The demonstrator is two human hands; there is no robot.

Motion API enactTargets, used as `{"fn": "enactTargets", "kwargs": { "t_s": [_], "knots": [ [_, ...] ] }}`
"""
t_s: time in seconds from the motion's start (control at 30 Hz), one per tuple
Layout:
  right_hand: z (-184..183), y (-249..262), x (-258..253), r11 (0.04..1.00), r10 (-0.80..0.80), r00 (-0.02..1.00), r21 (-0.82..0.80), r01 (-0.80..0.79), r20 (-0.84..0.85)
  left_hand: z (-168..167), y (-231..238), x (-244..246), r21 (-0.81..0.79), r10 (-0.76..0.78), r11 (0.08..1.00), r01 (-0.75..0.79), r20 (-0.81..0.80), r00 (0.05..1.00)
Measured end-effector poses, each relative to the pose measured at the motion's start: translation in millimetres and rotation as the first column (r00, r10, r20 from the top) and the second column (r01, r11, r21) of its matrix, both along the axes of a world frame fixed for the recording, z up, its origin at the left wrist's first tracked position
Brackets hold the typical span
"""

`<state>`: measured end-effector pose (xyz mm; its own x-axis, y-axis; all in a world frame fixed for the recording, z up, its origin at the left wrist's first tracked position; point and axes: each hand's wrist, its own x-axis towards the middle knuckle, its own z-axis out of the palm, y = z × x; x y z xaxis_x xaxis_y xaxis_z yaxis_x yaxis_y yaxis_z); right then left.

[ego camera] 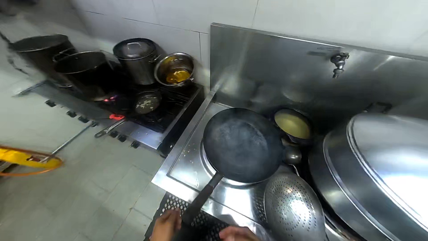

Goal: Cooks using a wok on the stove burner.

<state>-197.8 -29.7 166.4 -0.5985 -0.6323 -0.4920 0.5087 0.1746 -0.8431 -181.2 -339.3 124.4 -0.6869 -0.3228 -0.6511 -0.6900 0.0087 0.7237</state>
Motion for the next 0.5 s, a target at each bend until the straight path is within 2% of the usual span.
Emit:
{"fn": "enactTargets", "kwargs": {
  "t_s": [0.07, 0.1, 0.17, 0.23, 0.3, 0.37, 0.43, 0.5],
  "knots": [
    [-6, -29, -8, 0.989, -0.111, 0.971, -0.069, 0.128, 0.210, -22, -13, -3, 0.014, -0.194, 0.981, 0.194, 0.156, 0.969],
    [-11, -44, -12, 0.965, -0.189, 0.930, -0.113, 0.235, 0.314, -42, -24, -5, 0.043, -0.318, 0.947, 0.317, 0.234, 0.919],
    [-13, -76, -21, 0.865, -0.367, 0.793, -0.136, 0.484, 0.486, -94, -44, -12, 0.037, -0.586, 0.799, 0.600, 0.270, 0.764],
    [-12, -113, -28, 0.720, -0.522, 0.637, -0.106, 0.685, 0.567, -132, -58, -22, -0.026, -0.775, 0.590, 0.807, 0.261, 0.575],
    [-1, -147, -36, 0.585, -0.634, 0.516, -0.079, 0.807, 0.577, -149, -64, -36, -0.081, -0.868, 0.403, 0.912, 0.281, 0.409],
    [6, -171, -37, 0.461, -0.755, 0.374, 0.030, 0.887, 0.539, -155, -65, -47, -0.061, -0.929, 0.246, 0.967, 0.270, 0.253],
    [-5, -180, -29, 0.361, -0.835, 0.263, 0.120, 0.925, 0.483, -160, -64, -65, -0.022, -0.966, 0.135, 0.991, 0.219, 0.136],
    [-22, -183, -5, 0.257, -0.881, 0.155, 0.176, 0.950, 0.447, -165, -61, -71, 0.083, -0.988, 0.071, 0.994, 0.146, 0.058]
  ]
}}
